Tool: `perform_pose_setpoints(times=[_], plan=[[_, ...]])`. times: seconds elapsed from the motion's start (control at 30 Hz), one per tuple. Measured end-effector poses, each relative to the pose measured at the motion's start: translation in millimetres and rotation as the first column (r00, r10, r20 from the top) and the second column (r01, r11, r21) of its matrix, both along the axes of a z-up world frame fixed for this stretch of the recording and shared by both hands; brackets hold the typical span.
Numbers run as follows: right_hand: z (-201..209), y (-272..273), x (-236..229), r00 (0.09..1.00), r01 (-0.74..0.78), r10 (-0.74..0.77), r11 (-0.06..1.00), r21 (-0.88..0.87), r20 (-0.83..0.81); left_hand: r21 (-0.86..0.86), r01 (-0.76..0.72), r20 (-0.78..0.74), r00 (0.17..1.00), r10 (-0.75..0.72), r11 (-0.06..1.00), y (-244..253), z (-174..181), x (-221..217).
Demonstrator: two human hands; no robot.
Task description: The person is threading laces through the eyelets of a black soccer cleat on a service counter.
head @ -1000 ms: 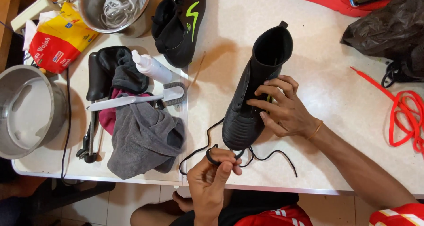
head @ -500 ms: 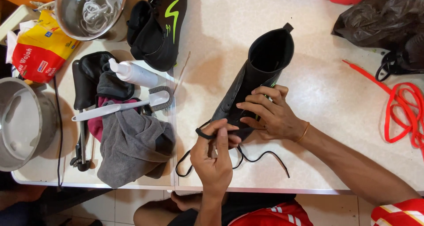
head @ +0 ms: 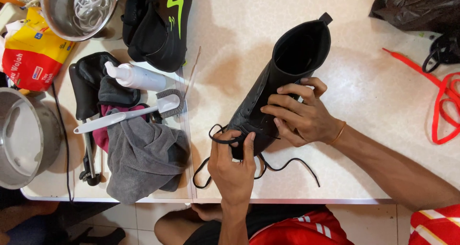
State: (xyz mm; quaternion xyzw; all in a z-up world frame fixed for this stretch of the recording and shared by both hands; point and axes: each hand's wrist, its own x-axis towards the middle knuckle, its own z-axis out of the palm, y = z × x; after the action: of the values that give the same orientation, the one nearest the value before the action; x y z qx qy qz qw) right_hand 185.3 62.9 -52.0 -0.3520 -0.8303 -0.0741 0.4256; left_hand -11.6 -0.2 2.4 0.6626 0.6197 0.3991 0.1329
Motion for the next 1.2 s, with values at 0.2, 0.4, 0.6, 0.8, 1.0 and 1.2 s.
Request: perform_pose_setpoints(times=[0.2, 0.4, 0.6, 0.8, 1.0, 1.2], plan=[[0.6, -0.7, 0.5, 1.000, -0.024, 0.024, 1.000, 0.004, -0.011, -0.077, -0.157, -0.233, 0.963, 0.136, 0.985, 1.2, -1.4, -15.9], [0.6, 0.0, 1.3, 0.996, -0.053, 0.052, 0.999, 0.000, -0.066, 0.226, 0.295, -0.239, 0.941, -0.241, 0.928, 5.7, -16.2, -12.3], [5.9, 1.8, 6.3, 0.998, -0.059, 0.059, 0.998, -0.005, 0.008, 0.057, 0.536, -0.274, 0.820, -0.503, 0.843, -0.6, -10.9, -28.4], [13.1, 1.6, 13.4, 0.983, -0.069, 0.089, 0.989, -0.130, 0.159, 0.178, 0.429, -0.311, 0.878, -0.362, 0.886, 0.8, -12.1, -17.8], [7.6, -4.7, 1.5, 0.995, -0.082, 0.073, 0.988, -0.134, -0.069, 0.255, 0.205, -0.150, 0.974, -0.171, 0.945, 4.2, -20.2, 4.8], [10.6, -11.3, -4.4, 0.972, -0.089, 0.060, 0.988, -0.123, -0.226, 0.208, 0.176, -0.140, 0.979, -0.149, 0.962, 5.4, -4.4, 10.3]])
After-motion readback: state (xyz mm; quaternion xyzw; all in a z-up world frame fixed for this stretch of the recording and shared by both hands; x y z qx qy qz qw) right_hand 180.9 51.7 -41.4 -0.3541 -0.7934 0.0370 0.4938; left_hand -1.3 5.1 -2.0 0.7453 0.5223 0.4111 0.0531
